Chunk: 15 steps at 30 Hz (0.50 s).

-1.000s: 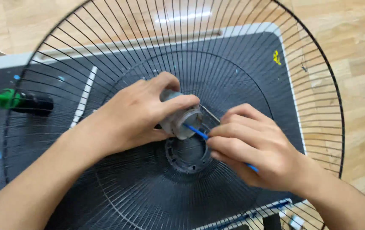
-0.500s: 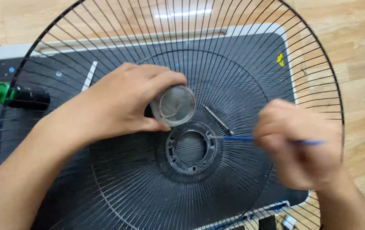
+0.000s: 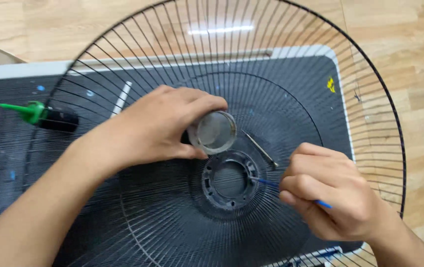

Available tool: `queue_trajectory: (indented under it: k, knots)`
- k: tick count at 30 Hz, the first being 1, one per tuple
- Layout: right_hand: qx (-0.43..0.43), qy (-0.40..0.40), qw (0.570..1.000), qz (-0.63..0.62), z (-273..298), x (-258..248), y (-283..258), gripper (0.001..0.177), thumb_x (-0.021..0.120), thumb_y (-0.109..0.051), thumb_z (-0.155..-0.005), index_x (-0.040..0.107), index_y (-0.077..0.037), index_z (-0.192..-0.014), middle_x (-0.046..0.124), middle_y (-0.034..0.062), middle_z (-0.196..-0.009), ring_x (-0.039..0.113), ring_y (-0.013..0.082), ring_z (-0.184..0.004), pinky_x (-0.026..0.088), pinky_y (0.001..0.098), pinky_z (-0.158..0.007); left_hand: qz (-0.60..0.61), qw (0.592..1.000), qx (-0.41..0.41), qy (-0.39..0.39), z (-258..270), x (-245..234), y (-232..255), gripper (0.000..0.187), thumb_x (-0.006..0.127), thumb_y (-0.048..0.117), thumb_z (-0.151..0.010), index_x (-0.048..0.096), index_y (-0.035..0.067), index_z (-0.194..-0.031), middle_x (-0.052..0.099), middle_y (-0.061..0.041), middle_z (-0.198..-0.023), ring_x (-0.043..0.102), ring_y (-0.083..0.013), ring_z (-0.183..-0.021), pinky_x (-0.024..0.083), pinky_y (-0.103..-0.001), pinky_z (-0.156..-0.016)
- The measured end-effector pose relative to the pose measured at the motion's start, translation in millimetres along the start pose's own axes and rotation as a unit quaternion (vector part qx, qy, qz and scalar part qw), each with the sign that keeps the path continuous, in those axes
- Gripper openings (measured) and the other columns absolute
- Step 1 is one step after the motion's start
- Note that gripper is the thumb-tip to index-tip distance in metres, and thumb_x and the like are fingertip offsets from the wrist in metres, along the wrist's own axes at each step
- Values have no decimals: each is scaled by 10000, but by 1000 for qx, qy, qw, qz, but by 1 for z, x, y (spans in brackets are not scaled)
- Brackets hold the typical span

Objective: Apply a liquid coating to the center of a fan guard using a brush after pouring the liquid into a jar

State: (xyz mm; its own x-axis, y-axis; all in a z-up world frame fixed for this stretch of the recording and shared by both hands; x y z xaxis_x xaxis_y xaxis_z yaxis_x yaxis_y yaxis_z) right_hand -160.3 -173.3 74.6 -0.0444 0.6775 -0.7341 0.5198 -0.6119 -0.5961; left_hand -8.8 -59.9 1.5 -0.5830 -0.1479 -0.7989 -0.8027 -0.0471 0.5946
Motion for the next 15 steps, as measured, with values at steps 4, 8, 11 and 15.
queue_trajectory:
  k: [4,8,11,15]
  knots:
    - [15,12,998,58,-1,-3,2,154,454,-74,-869,503,16,-754,513,123,-679,438,265,-529,396,358,-560,-2,1000,5,-2,-1,1,0,801,839,347,-596,457,102,-1255,565,-105,-1238,543,-282,-1103,375,-456,-839]
    - [4,-14,999,47,3,-4,3,150,469,-75,-877,484,-1,-747,500,98,-692,417,257,-529,373,375,-561,-4,1000,14,-11,-4,3,2,765,783,354,-628,451,108,-1271,549,-106,-1270,517,-272,-1144,362,-423,-828]
    - [-9,-16,1000,10,4,-5,-1,203,451,-71,-884,453,-19,-687,373,94,-616,324,261,-480,280,362,-492,1,1000,-16,-13,-7,-2,3,638,749,385,-700,472,141,-1220,611,-48,-1149,578,-247,-1025,389,-441,-790]
    - [11,2,1000,13,0,-4,3,174,452,-80,-877,491,-2,-726,454,101,-641,396,257,-507,349,360,-534,-2,1000,-18,-21,1,0,2,743,789,372,-646,446,134,-1261,570,-92,-1203,540,-289,-1073,370,-432,-817]
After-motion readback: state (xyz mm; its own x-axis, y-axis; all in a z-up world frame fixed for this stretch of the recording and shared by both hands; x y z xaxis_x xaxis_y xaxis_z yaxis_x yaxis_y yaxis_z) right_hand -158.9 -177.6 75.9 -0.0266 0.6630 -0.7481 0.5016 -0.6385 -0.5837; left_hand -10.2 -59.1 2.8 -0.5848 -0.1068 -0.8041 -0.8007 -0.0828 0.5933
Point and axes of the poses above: each hand's wrist, its own z-axis away from the middle knuckle, its own x-axis out of the palm, y = z × x, the point moved 5 cm from there along -z, towards the middle knuckle
